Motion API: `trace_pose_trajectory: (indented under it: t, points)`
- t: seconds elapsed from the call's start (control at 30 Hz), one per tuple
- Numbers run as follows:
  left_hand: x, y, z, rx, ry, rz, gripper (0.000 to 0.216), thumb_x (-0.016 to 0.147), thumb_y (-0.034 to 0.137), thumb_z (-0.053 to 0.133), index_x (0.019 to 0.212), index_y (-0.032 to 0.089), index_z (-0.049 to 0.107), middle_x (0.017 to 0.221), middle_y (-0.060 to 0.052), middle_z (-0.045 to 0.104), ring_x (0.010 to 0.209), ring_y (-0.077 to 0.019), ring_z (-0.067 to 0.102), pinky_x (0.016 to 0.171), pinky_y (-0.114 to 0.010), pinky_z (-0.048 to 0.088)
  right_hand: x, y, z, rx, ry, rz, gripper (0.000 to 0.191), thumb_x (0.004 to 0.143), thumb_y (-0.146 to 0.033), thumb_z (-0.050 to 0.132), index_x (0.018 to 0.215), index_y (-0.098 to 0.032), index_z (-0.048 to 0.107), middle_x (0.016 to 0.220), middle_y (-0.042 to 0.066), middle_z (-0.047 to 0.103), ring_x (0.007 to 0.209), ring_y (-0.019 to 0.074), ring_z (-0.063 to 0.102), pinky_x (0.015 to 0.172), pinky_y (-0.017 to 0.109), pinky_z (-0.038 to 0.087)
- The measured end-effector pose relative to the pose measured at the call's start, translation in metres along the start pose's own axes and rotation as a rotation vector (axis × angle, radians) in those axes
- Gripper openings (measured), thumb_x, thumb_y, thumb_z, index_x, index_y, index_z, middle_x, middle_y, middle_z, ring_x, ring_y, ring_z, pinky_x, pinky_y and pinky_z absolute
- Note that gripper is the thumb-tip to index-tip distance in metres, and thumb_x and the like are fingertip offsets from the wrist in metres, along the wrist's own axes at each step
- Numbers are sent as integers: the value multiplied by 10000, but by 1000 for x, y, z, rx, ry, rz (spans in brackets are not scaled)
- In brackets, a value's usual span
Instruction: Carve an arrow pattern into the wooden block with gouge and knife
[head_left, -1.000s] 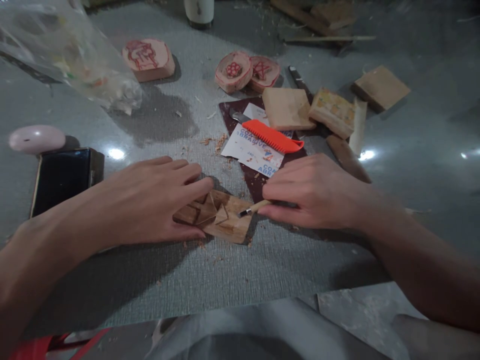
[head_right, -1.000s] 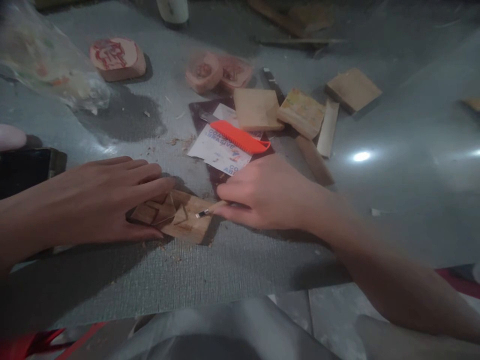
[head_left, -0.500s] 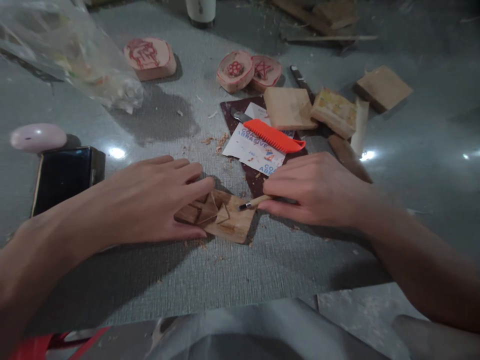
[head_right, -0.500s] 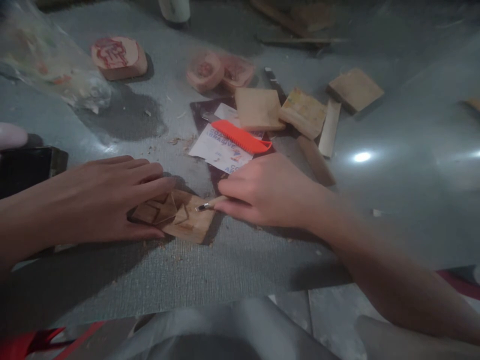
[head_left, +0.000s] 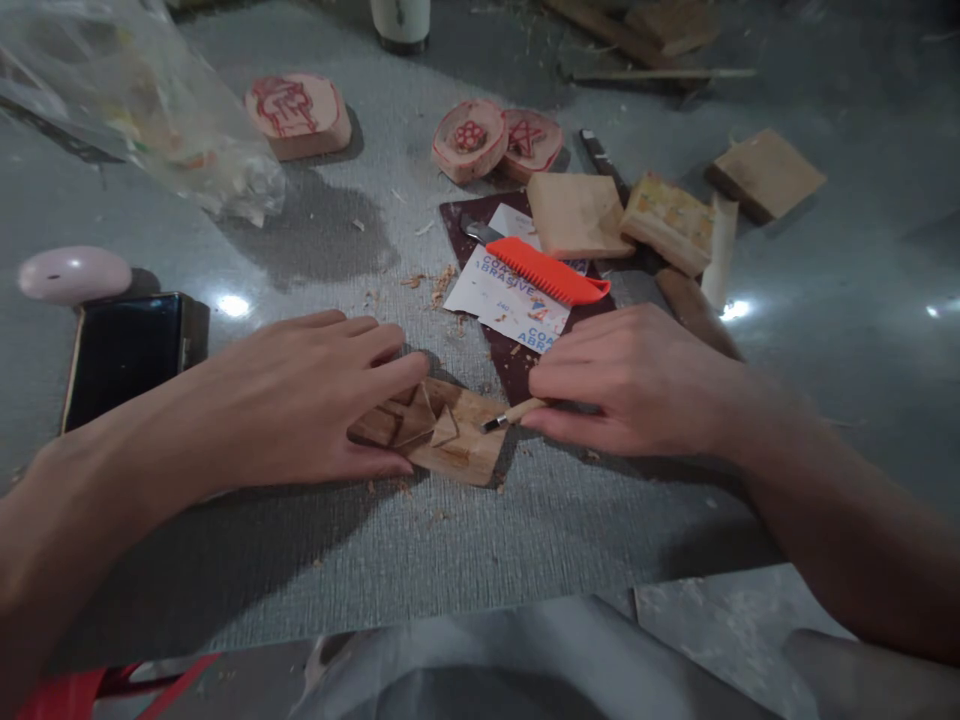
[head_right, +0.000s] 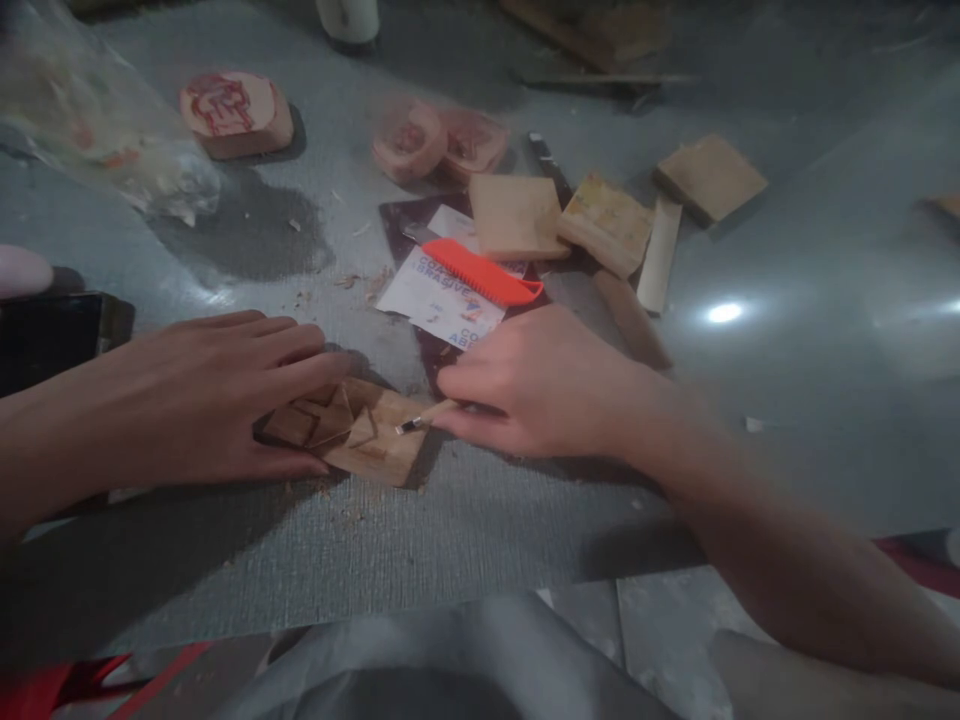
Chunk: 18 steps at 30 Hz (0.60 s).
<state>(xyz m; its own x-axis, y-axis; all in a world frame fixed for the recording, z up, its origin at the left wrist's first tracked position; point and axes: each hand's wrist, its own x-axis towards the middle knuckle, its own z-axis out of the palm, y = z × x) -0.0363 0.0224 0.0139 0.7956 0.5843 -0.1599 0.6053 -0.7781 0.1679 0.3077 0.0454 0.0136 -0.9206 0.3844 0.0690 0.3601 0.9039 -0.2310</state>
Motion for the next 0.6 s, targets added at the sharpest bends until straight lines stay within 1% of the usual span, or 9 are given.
trace_pose_trajectory:
  t: [0.17, 0.37, 0.6]
  points:
    - [-1, 1, 0, 25, 2, 9, 404, 1024, 609, 787, 1213, 255, 749, 1058, -88, 761, 910, -330, 724, 863, -477, 549, 1, 0, 0, -21, -13, 16, 467, 1254, -427, 570, 842, -232, 669, 733, -10, 680, 678, 177, 528, 677, 369, 306]
    - [0, 1, 1, 23, -1, -10, 431, 1022, 646, 784, 1209, 258, 757, 1054, -84, 769, 898, -322, 730, 879, -475, 571, 1, 0, 2, -17, -10, 25, 524, 1272, -459, 511, 833, -227, 680, 716, 1, 657, 668, 177, 503, 682, 362, 289]
    - [0, 0, 3, -8, 13, -16, 431, 1003, 621, 811, 1243, 265, 769, 1101, -97, 790, 948, -343, 743, 880, -479, 567, 1, 0, 3, 7, -44, 54, 532, 1277, -473, 477, 848, -229, 675, 728, 8, 657, 682, 186, 505, 684, 367, 281]
